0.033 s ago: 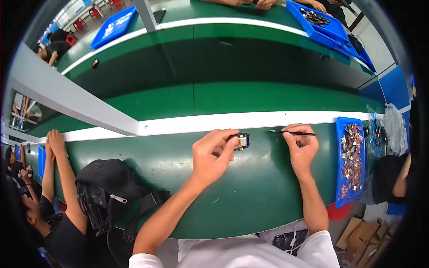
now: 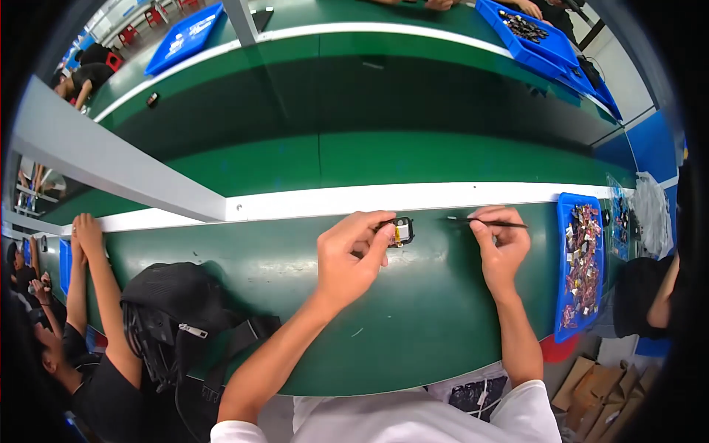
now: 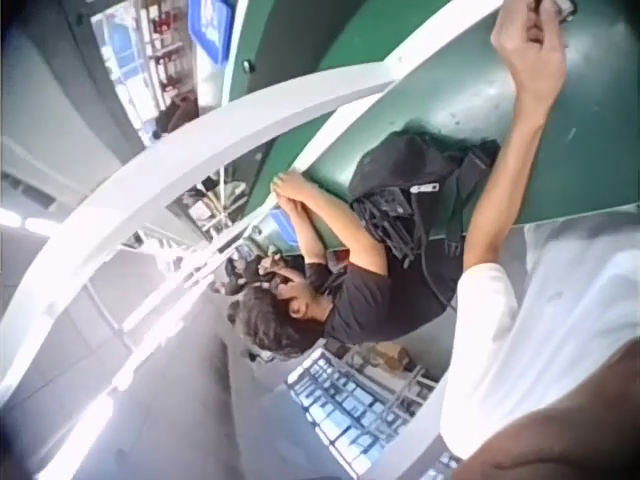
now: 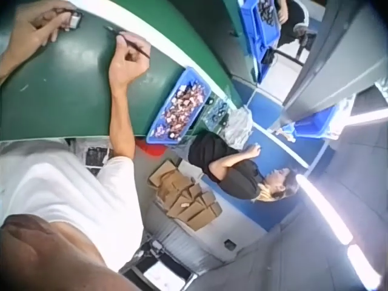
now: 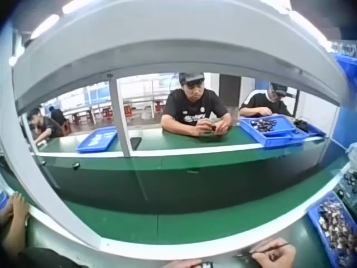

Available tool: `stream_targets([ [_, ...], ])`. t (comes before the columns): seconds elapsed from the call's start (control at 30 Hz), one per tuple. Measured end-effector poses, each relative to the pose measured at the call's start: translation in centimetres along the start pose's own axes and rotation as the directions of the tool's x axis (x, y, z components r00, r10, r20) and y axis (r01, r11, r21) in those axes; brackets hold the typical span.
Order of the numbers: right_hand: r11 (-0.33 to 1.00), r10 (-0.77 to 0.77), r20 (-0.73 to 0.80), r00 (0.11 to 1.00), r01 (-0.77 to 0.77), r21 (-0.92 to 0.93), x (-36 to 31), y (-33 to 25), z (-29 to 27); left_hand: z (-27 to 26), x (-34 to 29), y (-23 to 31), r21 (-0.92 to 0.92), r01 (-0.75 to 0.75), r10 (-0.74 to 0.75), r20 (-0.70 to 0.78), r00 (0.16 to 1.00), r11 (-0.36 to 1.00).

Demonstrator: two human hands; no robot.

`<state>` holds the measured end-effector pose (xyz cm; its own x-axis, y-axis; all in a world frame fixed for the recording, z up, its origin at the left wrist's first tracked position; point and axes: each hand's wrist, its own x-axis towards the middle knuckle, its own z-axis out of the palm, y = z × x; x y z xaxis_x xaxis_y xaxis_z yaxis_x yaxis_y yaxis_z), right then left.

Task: The recorder is assembling small electronic components (possibly watch or tracker internals) using tweezers on a production line.

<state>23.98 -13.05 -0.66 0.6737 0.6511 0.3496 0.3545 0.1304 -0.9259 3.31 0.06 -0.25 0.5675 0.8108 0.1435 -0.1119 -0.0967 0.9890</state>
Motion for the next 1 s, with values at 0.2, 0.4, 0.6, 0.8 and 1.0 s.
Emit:
stream_targets([
  [0.2, 0.944, -0.314, 0.175, 0.933, 0.326, -0.044, -1.5, -2.4, 1.1, -0.2, 0.2, -1.2, 0.009, -0.021, 0.022, -0.044, 0.999, 1.000],
  [0.4, 0.903, -0.368, 0.324, 0.872, 0.418, -0.100, -1.9, -3.9, 1.9, -0.4, 0.4, -1.3, 0.034, -0.050, 0.051, -0.019, 0.999, 0.998],
  [0.6, 0.841, -0.420, 0.425, 0.802, 0.520, -0.150, -2.0, -3.5, 1.2, -0.2, 0.2, -1.3, 0.045, -0.055, 0.054, 0.010, 0.998, 0.997],
  [0.8, 0.844, -0.398, 0.500, 0.769, 0.521, -0.129, -2.0, -3.7, 0.6, -0.1, 0.2, -1.1, 0.067, -0.071, 0.069, 0.035, 0.997, 0.995],
  [1.0, 0.844, -0.368, 0.544, 0.754, 0.516, -0.145, -1.9, -4.0, 0.4, -0.6, 0.3, -1.0, 0.121, -0.089, 0.076, 0.105, 0.991, 0.989],
])
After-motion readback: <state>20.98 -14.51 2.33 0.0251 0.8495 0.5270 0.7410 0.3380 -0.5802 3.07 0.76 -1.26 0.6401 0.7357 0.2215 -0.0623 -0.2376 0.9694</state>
